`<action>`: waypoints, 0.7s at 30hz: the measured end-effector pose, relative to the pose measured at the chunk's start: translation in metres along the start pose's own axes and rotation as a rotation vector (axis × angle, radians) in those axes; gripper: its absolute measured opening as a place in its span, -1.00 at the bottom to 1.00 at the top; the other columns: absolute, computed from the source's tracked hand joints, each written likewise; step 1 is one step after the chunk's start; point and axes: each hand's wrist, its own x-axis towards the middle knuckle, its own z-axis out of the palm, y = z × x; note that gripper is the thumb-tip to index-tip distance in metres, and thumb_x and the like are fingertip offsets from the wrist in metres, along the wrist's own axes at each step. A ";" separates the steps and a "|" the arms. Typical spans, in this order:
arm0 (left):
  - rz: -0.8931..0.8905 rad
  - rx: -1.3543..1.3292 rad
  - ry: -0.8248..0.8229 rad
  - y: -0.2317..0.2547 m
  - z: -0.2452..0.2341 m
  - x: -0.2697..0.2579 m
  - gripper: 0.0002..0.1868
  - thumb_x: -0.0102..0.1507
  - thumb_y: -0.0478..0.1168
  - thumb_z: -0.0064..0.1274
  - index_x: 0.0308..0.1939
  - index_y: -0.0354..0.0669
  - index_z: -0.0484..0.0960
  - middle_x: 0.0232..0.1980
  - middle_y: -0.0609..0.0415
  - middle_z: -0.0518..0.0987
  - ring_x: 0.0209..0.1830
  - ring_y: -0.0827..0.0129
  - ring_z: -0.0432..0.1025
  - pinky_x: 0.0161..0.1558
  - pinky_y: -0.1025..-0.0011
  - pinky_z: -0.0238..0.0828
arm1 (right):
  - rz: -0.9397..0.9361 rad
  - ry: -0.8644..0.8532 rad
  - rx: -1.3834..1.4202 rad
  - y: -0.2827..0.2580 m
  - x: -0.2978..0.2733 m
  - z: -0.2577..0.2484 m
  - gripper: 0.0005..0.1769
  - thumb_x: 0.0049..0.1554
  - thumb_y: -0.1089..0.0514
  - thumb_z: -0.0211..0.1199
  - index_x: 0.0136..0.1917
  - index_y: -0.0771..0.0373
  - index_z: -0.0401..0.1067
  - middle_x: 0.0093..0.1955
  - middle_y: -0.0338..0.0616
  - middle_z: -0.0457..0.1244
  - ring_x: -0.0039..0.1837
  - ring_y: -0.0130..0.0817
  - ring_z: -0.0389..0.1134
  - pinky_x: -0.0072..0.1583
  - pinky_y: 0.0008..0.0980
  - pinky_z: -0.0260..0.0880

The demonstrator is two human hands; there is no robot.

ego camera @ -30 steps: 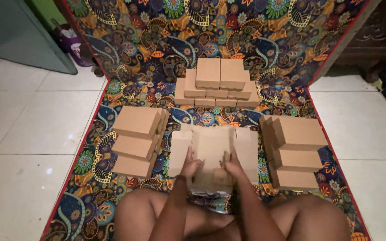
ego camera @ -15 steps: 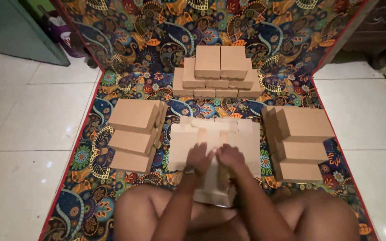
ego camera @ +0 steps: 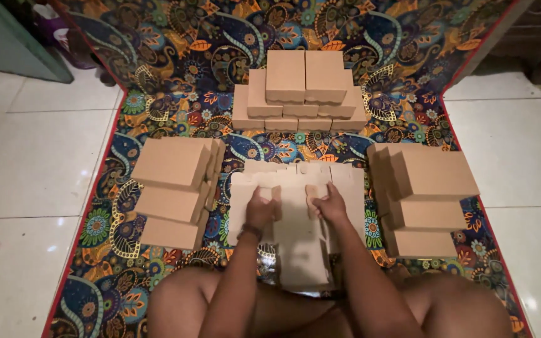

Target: Folding flat cardboard sheets into small rectangular boxes and stacking them in organized piles.

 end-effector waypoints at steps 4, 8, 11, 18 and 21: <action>0.179 0.122 -0.224 0.036 -0.021 -0.020 -0.16 0.23 -0.18 0.00 0.60 0.20 0.09 0.04 -0.03 0.61 -0.12 0.25 0.61 -0.15 0.44 0.62 | -0.043 -0.029 0.002 -0.014 -0.020 0.004 -0.20 0.13 0.30 0.32 0.57 0.04 0.13 -0.18 0.04 0.30 -0.33 -0.26 0.42 -0.32 -0.40 0.48; 0.250 0.728 -0.156 0.013 0.014 0.013 -0.32 0.34 -0.01 -0.28 0.59 0.28 0.14 0.22 0.08 0.58 0.26 0.22 0.47 0.20 0.19 0.44 | -0.104 -0.059 -0.635 -0.086 -0.077 0.012 -0.39 0.26 -0.07 0.17 0.56 -0.08 0.25 0.24 0.20 0.37 0.33 0.18 0.37 0.31 0.09 0.38; 0.259 0.886 -0.139 0.025 0.022 0.013 -0.32 0.36 0.16 -0.38 0.56 0.12 0.21 0.08 0.03 0.63 0.11 0.16 0.56 0.06 0.11 0.53 | -0.055 -0.079 -0.763 -0.090 -0.060 0.019 -0.22 0.17 -0.25 0.25 0.57 -0.04 0.21 0.30 0.11 0.35 0.36 0.08 0.36 0.32 0.09 0.38; 0.322 0.609 -0.147 0.028 0.005 0.003 -0.46 0.20 -0.18 -0.06 0.30 -0.07 0.44 -0.01 -0.13 0.60 0.12 -0.04 0.50 0.14 0.03 0.44 | -0.088 -0.096 -0.662 -0.083 -0.057 0.010 -0.27 0.17 0.02 0.21 0.58 0.02 0.18 0.34 0.20 0.31 0.41 0.14 0.31 0.34 0.16 0.35; 1.163 1.276 0.636 -0.026 0.007 0.060 -0.74 0.33 -0.24 -0.07 -0.02 -0.14 0.71 -0.38 0.09 0.59 -0.28 0.35 0.52 -0.15 0.37 0.42 | -0.111 -0.064 -0.590 -0.123 -0.088 -0.014 -0.41 0.17 0.04 0.09 0.46 0.10 0.34 0.22 0.33 0.35 0.36 0.24 0.33 0.36 0.20 0.32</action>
